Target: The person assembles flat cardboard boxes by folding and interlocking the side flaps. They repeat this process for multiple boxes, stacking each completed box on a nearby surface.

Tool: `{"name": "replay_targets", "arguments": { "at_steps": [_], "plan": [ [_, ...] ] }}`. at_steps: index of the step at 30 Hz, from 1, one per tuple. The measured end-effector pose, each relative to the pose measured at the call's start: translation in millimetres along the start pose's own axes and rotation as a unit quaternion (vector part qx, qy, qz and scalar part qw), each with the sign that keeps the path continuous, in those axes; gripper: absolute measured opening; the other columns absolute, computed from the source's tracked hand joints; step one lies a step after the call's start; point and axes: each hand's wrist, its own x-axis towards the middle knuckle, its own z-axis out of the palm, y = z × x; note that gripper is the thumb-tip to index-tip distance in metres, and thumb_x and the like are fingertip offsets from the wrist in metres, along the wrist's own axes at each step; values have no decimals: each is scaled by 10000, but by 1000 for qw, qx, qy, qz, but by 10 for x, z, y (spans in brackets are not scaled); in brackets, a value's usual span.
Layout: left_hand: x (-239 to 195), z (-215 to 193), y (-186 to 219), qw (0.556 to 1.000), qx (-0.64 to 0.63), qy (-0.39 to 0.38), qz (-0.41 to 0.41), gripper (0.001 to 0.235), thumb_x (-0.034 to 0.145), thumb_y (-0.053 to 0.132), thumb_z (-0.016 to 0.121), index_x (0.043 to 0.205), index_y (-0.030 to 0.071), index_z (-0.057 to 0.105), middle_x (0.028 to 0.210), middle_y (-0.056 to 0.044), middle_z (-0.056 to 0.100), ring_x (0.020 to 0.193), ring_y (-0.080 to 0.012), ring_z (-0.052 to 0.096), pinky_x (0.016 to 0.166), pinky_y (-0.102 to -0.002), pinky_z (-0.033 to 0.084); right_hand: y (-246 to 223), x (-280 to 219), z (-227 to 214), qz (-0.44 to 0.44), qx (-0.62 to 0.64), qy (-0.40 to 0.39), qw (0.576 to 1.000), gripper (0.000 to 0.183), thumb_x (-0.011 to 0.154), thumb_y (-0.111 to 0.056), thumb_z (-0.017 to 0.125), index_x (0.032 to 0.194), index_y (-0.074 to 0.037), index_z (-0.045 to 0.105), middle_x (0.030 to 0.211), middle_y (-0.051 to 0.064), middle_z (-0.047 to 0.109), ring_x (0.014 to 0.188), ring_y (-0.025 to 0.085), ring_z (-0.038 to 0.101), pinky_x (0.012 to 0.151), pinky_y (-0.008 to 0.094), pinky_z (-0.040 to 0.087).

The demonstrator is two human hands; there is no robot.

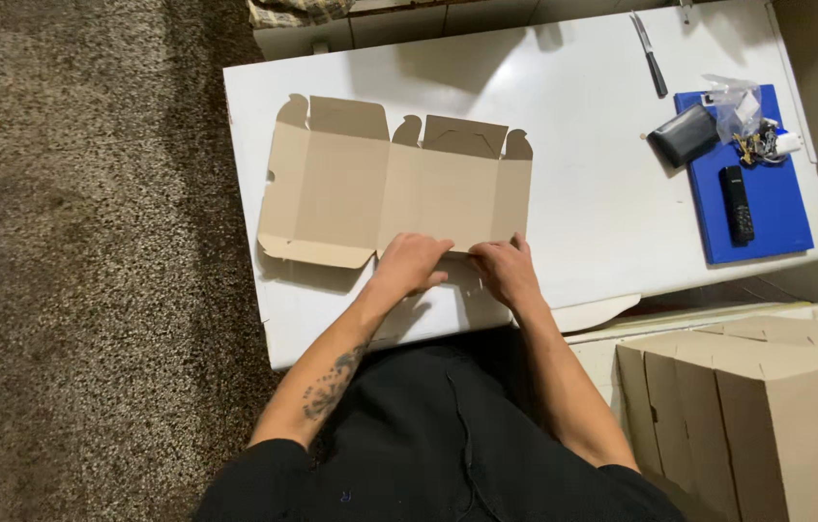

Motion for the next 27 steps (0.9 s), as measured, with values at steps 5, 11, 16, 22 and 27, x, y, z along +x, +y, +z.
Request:
{"name": "replay_targets", "arguments": {
  "at_steps": [5, 11, 16, 22, 27],
  "plan": [
    [227, 144, -192, 998, -29, 51, -25, 292, 891, 340, 713, 1180, 310, 688, 1028, -15, 745, 1064, -295, 718, 886, -495, 580, -253, -207, -418, 13, 59, 24, 998, 353, 983, -376, 694, 1328, -337, 631, 1138, -34, 748, 1276, 167, 637, 1267, 570, 245],
    [325, 162, -438, 992, -83, 35, -84, 255, 900, 364, 707, 1153, 342, 735, 1078, 21, 764, 1097, -271, 720, 896, -481, 592, 76, -492, -358, -1, 110, 95, 989, 630, 866, -203, 714, 1471, -226, 538, 1458, 76, 584, 1409, 284, 511, 1214, 595, 312],
    [232, -89, -380, 991, -118, 5, -64, 291, 930, 303, 696, 1207, 227, 743, 1134, -107, 764, 1153, -366, 692, 975, -541, 562, 280, -408, 114, -37, 92, 219, 971, 305, 832, -48, 776, 1064, -242, 743, 1195, -2, 675, 1063, 233, 691, 936, 403, 562],
    [194, -84, -386, 984, -159, 10, -76, 293, 952, 296, 673, 1226, 218, 739, 1158, -119, 759, 1172, -378, 679, 994, -547, 552, 82, -250, 173, -26, 180, 300, 937, 156, 907, -181, 804, 1042, -234, 746, 825, -69, 655, 721, 146, 683, 684, 297, 595],
    [238, 28, -416, 984, -162, 7, -77, 288, 937, 336, 684, 1203, 247, 752, 1131, -88, 770, 1154, -367, 689, 979, -530, 561, -138, -121, 46, -62, 119, 330, 935, 160, 887, -95, 779, 981, -219, 741, 799, -50, 653, 716, 159, 672, 633, 275, 588]
  ]
}}
